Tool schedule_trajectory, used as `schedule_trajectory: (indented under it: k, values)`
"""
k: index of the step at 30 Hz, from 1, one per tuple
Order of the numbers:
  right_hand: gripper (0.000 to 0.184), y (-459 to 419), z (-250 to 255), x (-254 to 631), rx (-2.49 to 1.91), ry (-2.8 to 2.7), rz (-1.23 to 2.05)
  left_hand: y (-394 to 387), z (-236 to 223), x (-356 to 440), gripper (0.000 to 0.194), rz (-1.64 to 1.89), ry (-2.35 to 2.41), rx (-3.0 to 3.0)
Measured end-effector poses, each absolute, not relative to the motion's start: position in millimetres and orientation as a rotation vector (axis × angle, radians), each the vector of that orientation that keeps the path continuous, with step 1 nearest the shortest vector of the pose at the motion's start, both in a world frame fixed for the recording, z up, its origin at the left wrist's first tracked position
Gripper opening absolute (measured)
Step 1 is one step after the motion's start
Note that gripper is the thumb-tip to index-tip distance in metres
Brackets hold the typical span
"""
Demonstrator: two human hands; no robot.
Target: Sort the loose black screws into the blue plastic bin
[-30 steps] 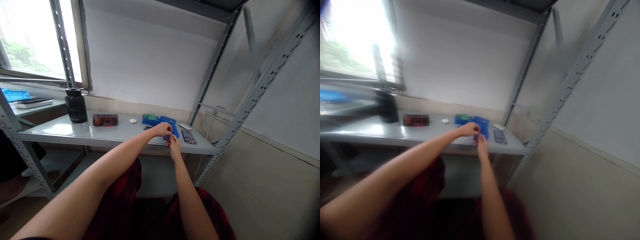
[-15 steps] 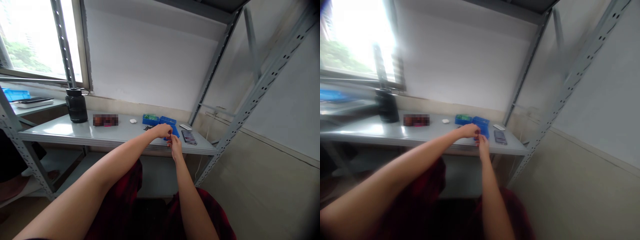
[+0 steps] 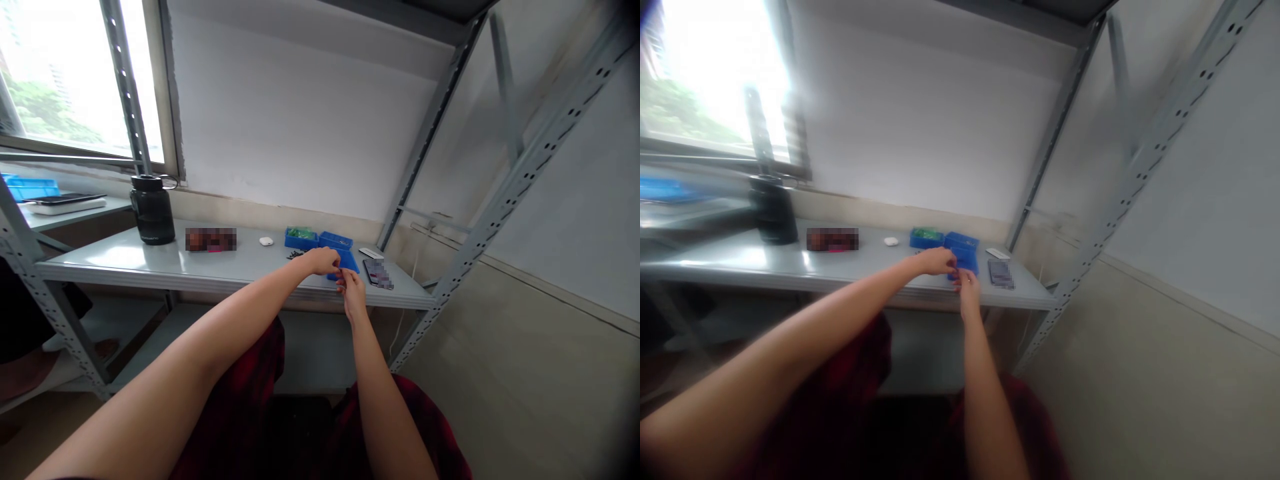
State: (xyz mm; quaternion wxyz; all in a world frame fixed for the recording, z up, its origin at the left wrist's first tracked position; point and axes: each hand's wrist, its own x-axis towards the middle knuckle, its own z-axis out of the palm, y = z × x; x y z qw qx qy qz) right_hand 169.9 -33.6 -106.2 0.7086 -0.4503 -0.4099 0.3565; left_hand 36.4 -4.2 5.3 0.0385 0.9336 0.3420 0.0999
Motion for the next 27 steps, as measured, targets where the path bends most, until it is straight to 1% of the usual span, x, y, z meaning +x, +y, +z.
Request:
schedule_trajectory:
  k: [13, 20, 27]
  values:
    - [0.032, -32.4, -108.5, 170.8, -0.987, -0.904, 0.805, -6.5, 7.6, 35.4, 0.024, 0.313, 1.001, 2.892]
    - [0.036, -30.8, -109.8, 171.1, -0.962, -0.886, 0.82, -5.8, 7.2, 35.5, 0.023, 0.307, 0.988, 2.909]
    - [0.033, -29.4, -111.1, 172.0, -0.968, -0.893, 0.813, -6.9, 8.2, 36.3, 0.024, 0.301, 0.982, 2.909]
